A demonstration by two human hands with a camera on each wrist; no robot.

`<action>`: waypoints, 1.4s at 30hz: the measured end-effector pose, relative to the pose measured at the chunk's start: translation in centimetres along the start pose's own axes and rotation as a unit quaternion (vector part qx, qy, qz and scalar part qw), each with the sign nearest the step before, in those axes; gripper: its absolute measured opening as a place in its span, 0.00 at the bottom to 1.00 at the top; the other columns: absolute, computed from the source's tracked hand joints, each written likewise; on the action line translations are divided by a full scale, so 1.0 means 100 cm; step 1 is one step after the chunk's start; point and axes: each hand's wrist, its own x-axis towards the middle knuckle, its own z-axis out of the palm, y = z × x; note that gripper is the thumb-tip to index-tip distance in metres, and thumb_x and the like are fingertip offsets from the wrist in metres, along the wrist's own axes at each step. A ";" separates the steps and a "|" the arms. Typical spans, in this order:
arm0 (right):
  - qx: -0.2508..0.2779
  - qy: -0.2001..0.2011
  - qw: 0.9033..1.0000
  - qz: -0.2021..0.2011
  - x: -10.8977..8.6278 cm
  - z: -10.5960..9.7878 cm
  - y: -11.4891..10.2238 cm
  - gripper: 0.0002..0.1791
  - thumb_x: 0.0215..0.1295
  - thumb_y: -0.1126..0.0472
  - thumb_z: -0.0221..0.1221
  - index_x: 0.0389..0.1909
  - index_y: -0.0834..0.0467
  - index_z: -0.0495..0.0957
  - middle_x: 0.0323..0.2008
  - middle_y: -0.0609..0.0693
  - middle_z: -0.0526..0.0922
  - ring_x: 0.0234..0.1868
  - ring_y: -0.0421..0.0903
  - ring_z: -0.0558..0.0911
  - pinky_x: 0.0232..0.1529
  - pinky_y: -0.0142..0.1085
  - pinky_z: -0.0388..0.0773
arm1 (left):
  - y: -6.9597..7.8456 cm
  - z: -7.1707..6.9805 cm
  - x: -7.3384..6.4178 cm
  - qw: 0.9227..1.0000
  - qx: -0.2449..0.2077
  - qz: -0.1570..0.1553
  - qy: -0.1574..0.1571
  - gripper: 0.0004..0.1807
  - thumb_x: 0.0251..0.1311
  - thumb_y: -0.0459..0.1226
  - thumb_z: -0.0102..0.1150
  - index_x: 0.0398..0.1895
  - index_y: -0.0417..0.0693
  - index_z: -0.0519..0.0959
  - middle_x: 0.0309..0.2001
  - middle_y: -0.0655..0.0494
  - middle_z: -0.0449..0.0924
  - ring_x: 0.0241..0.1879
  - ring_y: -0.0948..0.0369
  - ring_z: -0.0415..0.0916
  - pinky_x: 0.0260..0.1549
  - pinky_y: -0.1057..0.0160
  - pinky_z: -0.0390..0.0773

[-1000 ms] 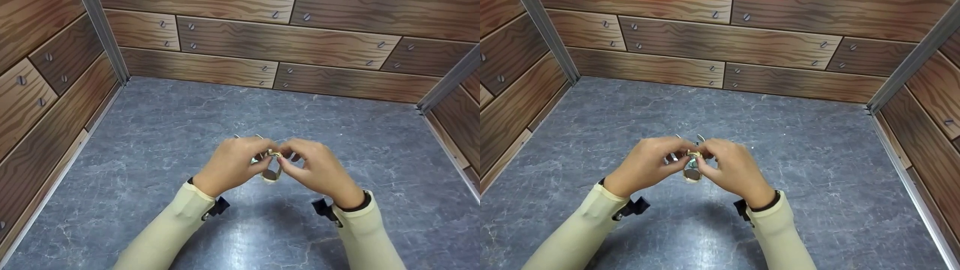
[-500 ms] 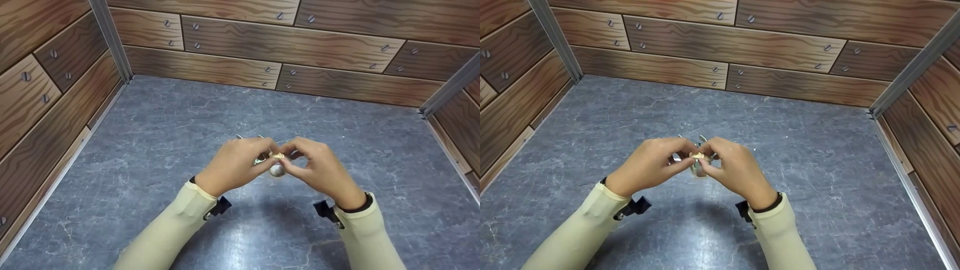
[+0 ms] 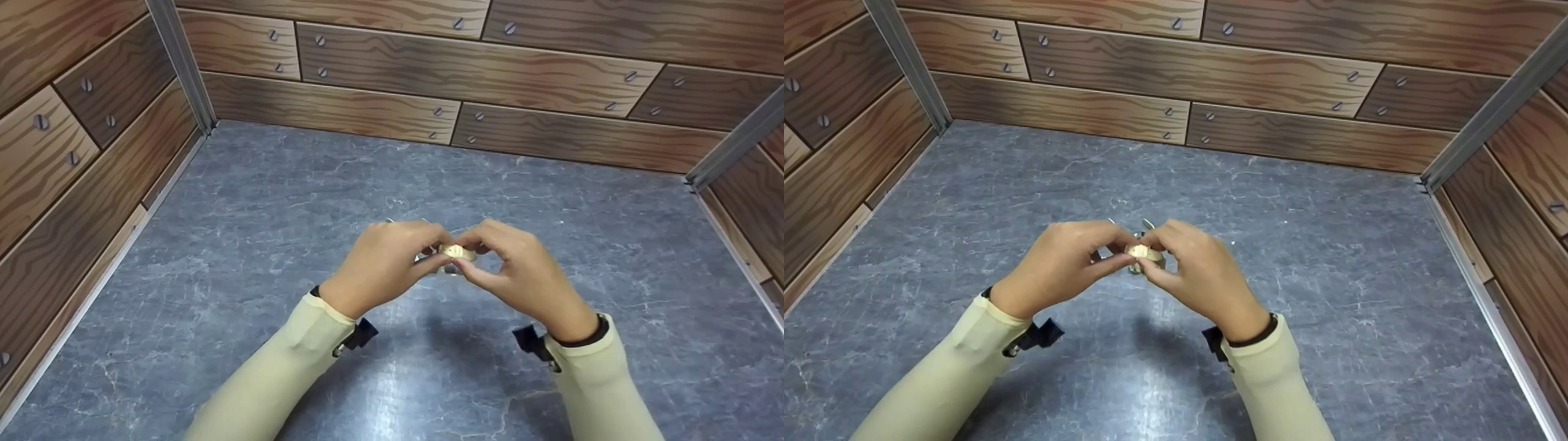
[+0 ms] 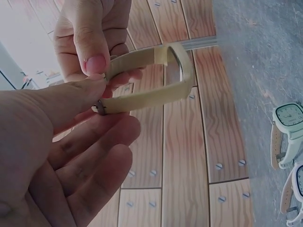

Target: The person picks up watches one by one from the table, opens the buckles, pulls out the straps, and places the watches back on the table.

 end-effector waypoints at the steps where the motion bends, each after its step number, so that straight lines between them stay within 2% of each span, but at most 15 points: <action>1: -0.007 0.003 1.000 -0.004 0.000 0.000 0.000 0.10 0.64 0.65 0.71 0.45 0.52 0.85 0.40 0.40 0.84 0.41 0.36 0.82 0.43 0.36 0.83 | 0.000 0.000 0.000 1.000 0.000 0.004 0.003 0.10 0.71 0.45 0.64 0.46 0.52 0.86 0.40 0.62 0.89 0.38 0.67 0.86 0.36 0.69 0.82; 6: -0.041 0.013 0.999 -0.015 -0.001 -0.002 0.001 0.10 0.64 0.65 0.71 0.44 0.52 0.85 0.40 0.41 0.85 0.40 0.37 0.83 0.43 0.35 0.83 | -0.002 -0.001 0.000 1.000 -0.004 0.005 0.017 0.08 0.71 0.44 0.64 0.45 0.51 0.85 0.40 0.61 0.88 0.37 0.67 0.86 0.36 0.69 0.82; 10: -0.061 0.018 0.998 -0.021 -0.001 -0.002 0.001 0.09 0.64 0.66 0.71 0.42 0.54 0.84 0.39 0.43 0.85 0.40 0.38 0.83 0.43 0.35 0.84 | -0.002 -0.003 0.000 1.000 0.003 0.000 0.016 0.07 0.71 0.42 0.64 0.45 0.51 0.85 0.41 0.61 0.88 0.37 0.67 0.86 0.36 0.69 0.82; 17: -0.061 0.009 0.997 -0.037 -0.001 -0.002 0.000 0.09 0.61 0.63 0.73 0.40 0.53 0.84 0.37 0.43 0.84 0.38 0.39 0.83 0.39 0.36 0.84 | -0.003 -0.001 -0.001 1.000 0.024 0.014 -0.001 0.15 0.72 0.47 0.63 0.54 0.51 0.85 0.45 0.60 0.88 0.39 0.66 0.83 0.35 0.67 0.82; 21: -0.060 0.003 0.997 -0.039 -0.001 -0.002 -0.002 0.11 0.60 0.62 0.74 0.41 0.53 0.85 0.37 0.43 0.83 0.38 0.40 0.83 0.39 0.36 0.84 | -0.004 0.001 -0.002 1.000 0.018 0.014 -0.003 0.15 0.70 0.50 0.62 0.49 0.52 0.87 0.41 0.62 0.87 0.35 0.67 0.80 0.34 0.67 0.80; 25: -0.056 0.002 0.998 -0.043 -0.001 -0.002 -0.002 0.11 0.60 0.62 0.74 0.43 0.53 0.86 0.38 0.42 0.84 0.38 0.40 0.83 0.41 0.35 0.84 | -0.006 0.002 -0.001 1.000 0.014 0.022 0.011 0.14 0.69 0.51 0.61 0.45 0.53 0.86 0.38 0.63 0.88 0.31 0.69 0.79 0.31 0.68 0.78; 35: -0.059 0.021 0.997 -0.046 0.000 -0.004 0.000 0.10 0.63 0.62 0.72 0.44 0.52 0.85 0.39 0.43 0.85 0.40 0.39 0.82 0.41 0.38 0.84 | -0.007 0.003 0.000 0.998 0.019 0.043 0.044 0.13 0.71 0.50 0.60 0.42 0.52 0.86 0.34 0.64 0.88 0.25 0.71 0.76 0.26 0.71 0.75; 42: -0.028 0.018 0.999 -0.035 -0.001 -0.005 0.001 0.09 0.65 0.64 0.71 0.44 0.52 0.85 0.40 0.40 0.87 0.40 0.38 0.85 0.43 0.40 0.85 | -0.006 0.005 0.001 0.997 0.012 0.052 0.060 0.12 0.71 0.49 0.61 0.42 0.52 0.86 0.34 0.64 0.88 0.26 0.72 0.77 0.26 0.72 0.75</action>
